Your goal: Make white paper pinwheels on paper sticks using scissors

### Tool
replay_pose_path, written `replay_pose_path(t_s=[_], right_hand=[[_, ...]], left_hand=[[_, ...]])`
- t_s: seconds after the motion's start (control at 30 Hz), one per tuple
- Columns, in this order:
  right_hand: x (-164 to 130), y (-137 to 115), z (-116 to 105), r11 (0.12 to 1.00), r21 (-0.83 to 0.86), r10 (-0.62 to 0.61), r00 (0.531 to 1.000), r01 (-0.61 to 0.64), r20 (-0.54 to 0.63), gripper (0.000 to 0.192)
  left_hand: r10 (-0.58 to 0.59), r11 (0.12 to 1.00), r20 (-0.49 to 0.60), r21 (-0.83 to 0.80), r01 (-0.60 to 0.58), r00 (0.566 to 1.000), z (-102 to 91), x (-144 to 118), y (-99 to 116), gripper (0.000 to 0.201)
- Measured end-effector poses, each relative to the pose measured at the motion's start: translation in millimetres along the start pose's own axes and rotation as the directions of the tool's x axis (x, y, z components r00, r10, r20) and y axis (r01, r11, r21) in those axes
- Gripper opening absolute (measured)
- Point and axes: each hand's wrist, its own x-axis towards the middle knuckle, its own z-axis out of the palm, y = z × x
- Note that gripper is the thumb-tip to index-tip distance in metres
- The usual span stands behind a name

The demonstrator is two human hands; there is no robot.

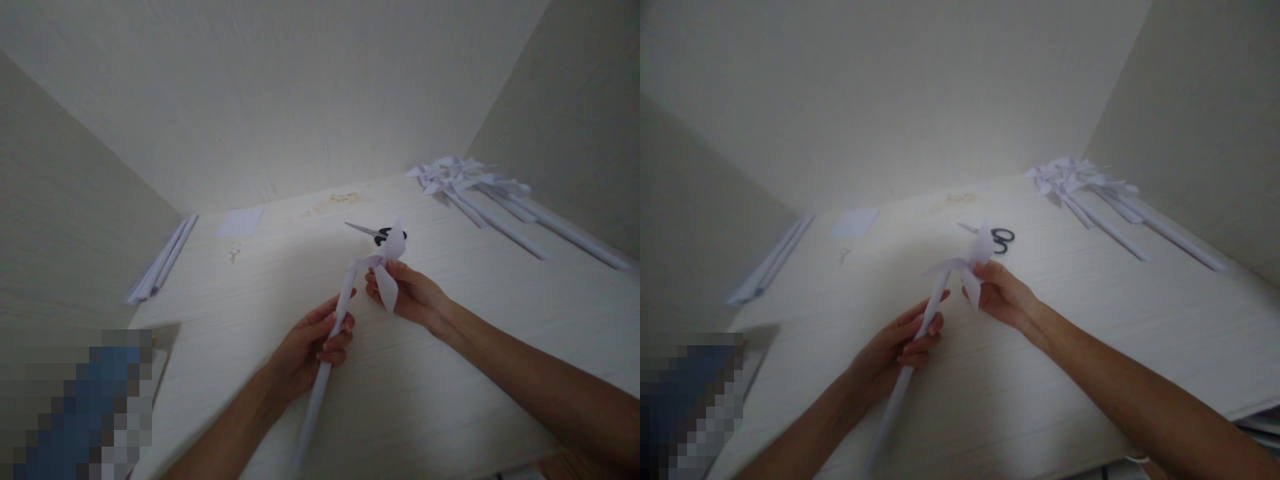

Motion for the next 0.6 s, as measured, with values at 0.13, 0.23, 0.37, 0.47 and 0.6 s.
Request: replay_pose_path(t_s=[0.13, 0.23, 0.37, 0.47, 0.6], right_hand=[[-0.8, 0.6, 4.1, 0.999, -0.023, -0.039, 0.999, 0.04, 0.033, 0.022], [-1.2, 2.1, 5.3, 0.994, -0.081, -0.071, 0.996, 0.075, 0.054, 0.019], [-1.2, 3.7, 4.7, 0.984, -0.132, -0.112, 0.99, 0.123, 0.087, 0.025], [-1.1, 3.5, 4.2, 0.985, -0.14, -0.078, 0.988, 0.098, 0.136, 0.035], [-1.2, 2.9, 5.3, 0.987, -0.144, -0.053, 0.987, 0.075, 0.151, 0.039]], left_hand=[[0.006, 1.0, -0.007, 0.025, -0.005, 1.0, -0.4, -0.1, -0.9, 0.03], [0.013, 0.997, -0.013, 0.078, -0.012, 1.0, -1.1, -0.2, -1.7, 0.03], [0.014, 0.994, -0.001, 0.106, -0.014, 1.0, -1.8, 0.0, -1.9, 0.032], [0.003, 0.992, 0.014, 0.123, -0.005, 1.0, -1.9, 0.1, -2.5, 0.032], [-0.008, 0.99, 0.018, 0.143, 0.005, 1.0, -2.2, 0.1, -3.6, 0.031]])
